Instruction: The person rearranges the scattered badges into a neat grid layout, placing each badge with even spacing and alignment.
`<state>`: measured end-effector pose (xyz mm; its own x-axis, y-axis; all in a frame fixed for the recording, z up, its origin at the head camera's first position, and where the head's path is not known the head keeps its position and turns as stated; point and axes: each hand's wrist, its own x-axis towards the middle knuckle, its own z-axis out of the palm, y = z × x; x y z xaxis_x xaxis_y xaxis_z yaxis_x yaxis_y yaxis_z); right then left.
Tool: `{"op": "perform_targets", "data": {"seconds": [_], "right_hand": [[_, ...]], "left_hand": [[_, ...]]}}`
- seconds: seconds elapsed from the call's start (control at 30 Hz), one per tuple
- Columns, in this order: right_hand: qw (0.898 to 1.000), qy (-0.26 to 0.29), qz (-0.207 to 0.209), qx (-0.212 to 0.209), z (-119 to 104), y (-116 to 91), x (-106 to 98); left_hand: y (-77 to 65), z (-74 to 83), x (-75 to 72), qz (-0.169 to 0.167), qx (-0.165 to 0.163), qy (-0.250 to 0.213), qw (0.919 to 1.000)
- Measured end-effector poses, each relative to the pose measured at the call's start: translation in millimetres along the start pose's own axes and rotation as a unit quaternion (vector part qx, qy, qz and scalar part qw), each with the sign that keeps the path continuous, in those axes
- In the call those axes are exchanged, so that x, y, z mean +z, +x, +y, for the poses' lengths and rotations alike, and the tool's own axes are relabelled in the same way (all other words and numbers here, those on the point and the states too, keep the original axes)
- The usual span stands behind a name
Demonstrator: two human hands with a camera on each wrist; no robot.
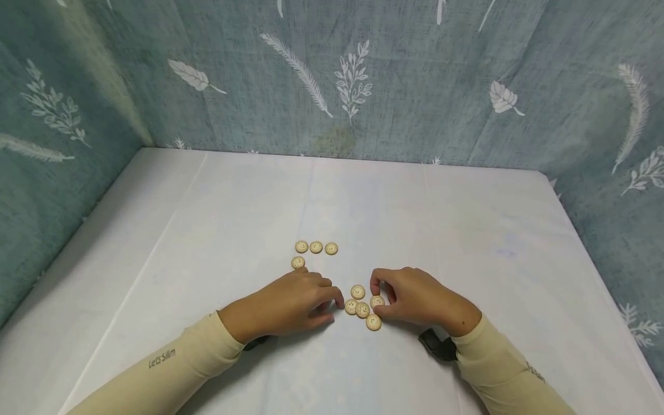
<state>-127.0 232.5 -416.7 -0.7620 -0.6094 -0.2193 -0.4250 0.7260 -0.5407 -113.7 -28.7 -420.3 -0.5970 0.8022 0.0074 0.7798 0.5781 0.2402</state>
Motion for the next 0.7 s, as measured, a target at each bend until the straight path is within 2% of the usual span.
{"op": "perform_targets", "data": {"seconds": [0.27, 0.5, 0.7], "right_hand": [[1.0, 0.002, -0.003, 0.003, 0.5, 0.2, -2.1], [1.0, -0.006, 0.002, 0.009, -0.2, 1.9, -2.9], [1.0, 0.002, -0.004, 0.01, 1.2, 1.1, -1.8]], "left_hand": [[1.5, 1.0, -1.3, -0.003, -0.002, -0.002, 1.0], [2.6, 0.3, -2.3, 0.009, 0.001, 0.005, 0.9999], [3.3, 1.6, -2.3, -0.004, 0.001, -0.002, 1.0]]}}
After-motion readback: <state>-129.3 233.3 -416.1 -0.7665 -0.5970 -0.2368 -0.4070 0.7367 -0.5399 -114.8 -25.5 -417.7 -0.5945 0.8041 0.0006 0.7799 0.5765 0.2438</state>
